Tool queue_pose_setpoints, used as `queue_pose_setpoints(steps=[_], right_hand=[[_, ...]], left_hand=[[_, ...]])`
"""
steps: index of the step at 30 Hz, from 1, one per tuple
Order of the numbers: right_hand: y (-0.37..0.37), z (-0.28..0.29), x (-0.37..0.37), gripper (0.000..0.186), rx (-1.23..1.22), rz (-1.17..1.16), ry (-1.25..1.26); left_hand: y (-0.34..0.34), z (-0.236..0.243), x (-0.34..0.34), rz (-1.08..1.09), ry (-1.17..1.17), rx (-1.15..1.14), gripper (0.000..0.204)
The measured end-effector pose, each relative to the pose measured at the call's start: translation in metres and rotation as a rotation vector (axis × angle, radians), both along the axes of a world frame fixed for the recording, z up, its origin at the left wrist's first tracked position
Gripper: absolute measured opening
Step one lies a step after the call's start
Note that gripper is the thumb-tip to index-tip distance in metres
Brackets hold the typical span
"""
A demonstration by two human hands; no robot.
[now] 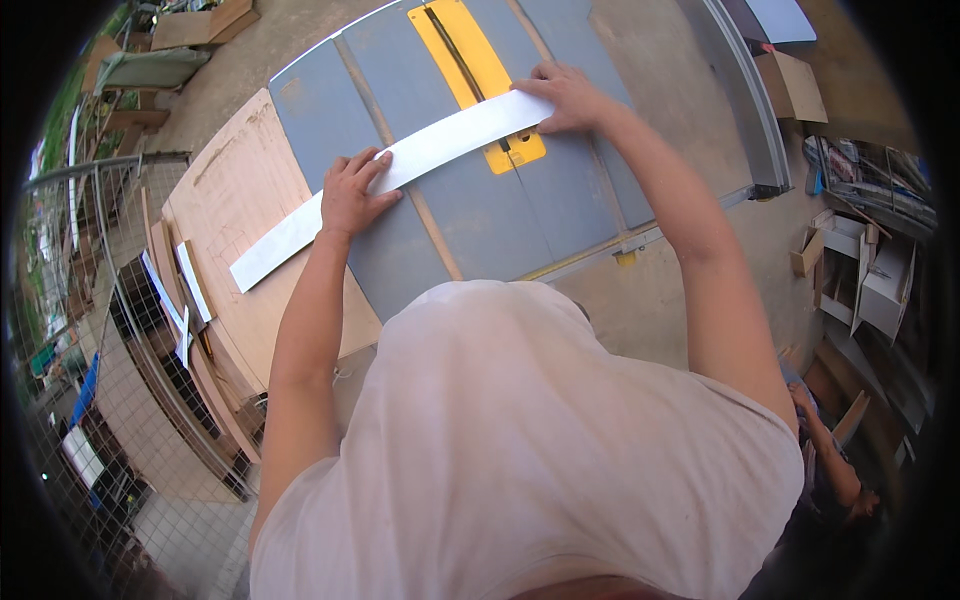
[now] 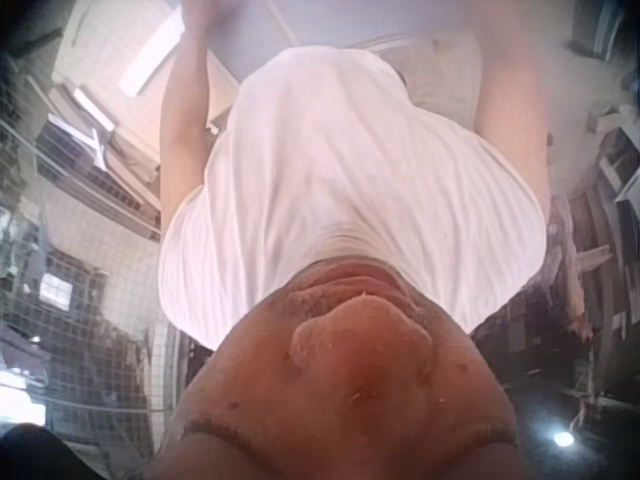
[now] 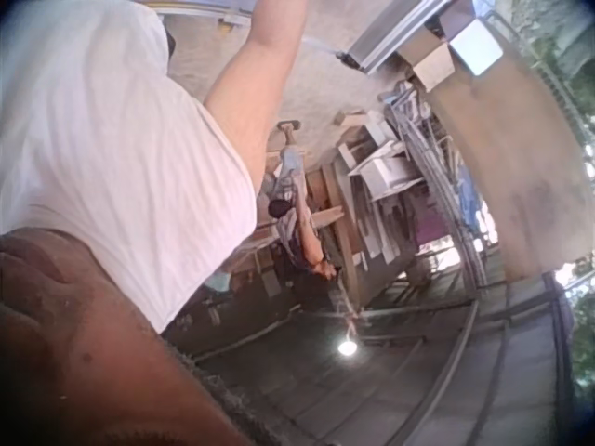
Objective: The person repeatedly feeds a long white plank through a table saw, guiding it with both hands to trim its edge. The plank is flipped and repositioned multiple times to continue the cut along its length.
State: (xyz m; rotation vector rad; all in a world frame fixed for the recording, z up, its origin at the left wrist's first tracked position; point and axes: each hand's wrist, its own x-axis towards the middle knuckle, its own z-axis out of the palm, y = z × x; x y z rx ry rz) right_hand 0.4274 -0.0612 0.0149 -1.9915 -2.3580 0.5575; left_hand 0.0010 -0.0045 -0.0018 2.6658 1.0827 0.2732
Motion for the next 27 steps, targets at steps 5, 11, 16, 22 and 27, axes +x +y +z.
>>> queue_pose_setpoints(steps=[5,11,16,22,27], right_hand=[[-0.0010,0.0083,-0.0032,0.078,-0.027,-0.009,0.027],[-0.0002,0.0037,-0.0058,0.078,-0.014,-0.032,-0.009],[0.0002,0.0024,-0.0054,0.078,-0.016,-0.047,-0.020],[0.0020,0.0044,-0.0039,0.080,-0.023,-0.039,0.003],[0.0026,0.0020,-0.0074,0.081,-0.037,-0.084,-0.012]], left_hand=[[-0.0008,-0.0025,-0.0008,0.014,-0.005,-0.002,0.069],[0.0018,-0.0071,-0.0024,0.023,-0.002,-0.013,0.067],[0.0034,-0.0093,-0.0016,0.028,-0.002,-0.021,0.067],[0.0044,-0.0085,-0.0018,0.034,0.013,-0.006,0.066],[0.0043,-0.0080,-0.0012,0.050,0.027,0.005,0.066]])
